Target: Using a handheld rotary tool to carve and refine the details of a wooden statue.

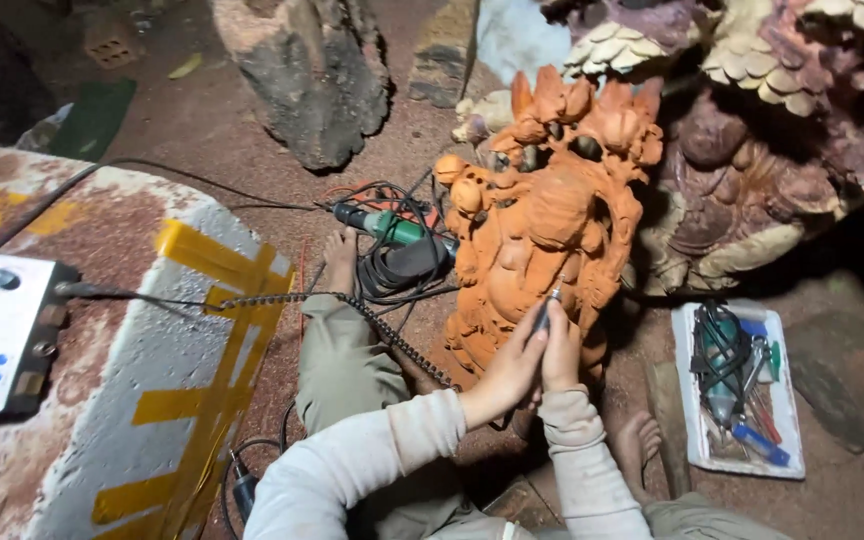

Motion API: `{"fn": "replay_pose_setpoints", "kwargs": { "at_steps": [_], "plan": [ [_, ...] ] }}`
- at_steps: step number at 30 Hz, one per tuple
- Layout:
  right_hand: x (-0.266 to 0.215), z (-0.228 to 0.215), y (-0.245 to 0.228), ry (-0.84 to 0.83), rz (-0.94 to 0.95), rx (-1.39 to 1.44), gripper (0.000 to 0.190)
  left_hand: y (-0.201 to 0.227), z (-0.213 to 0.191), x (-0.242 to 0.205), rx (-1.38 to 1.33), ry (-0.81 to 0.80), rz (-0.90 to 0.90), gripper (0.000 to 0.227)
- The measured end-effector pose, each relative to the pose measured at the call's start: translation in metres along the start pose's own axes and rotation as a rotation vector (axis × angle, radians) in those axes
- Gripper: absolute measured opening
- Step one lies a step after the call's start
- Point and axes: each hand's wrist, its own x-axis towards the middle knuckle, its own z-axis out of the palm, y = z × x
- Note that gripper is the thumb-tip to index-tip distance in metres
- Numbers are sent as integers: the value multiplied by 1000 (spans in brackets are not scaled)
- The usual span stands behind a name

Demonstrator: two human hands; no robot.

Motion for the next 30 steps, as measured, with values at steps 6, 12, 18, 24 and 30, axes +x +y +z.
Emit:
{"fn": "replay_pose_setpoints", "kwargs": {
  "at_steps": [6,12,18,24,30],
  "plan": [
    [16,3,22,20,133,-107,60,0,-3,14,20,23,-76,54],
    [44,-5,35,88,186,-103,64,7,7,27,47,-15,-128,55],
    [49,-6,-1,33,182,-155,61,28,18,38,47,9,-142,58],
    [40,-5,-35,-4,247,-82,64,37,21,43,130,-1,-158,61],
    [45,-10,-25,-17,219,4,52,5,19,55,51,19,-122,60]
  ]
}}
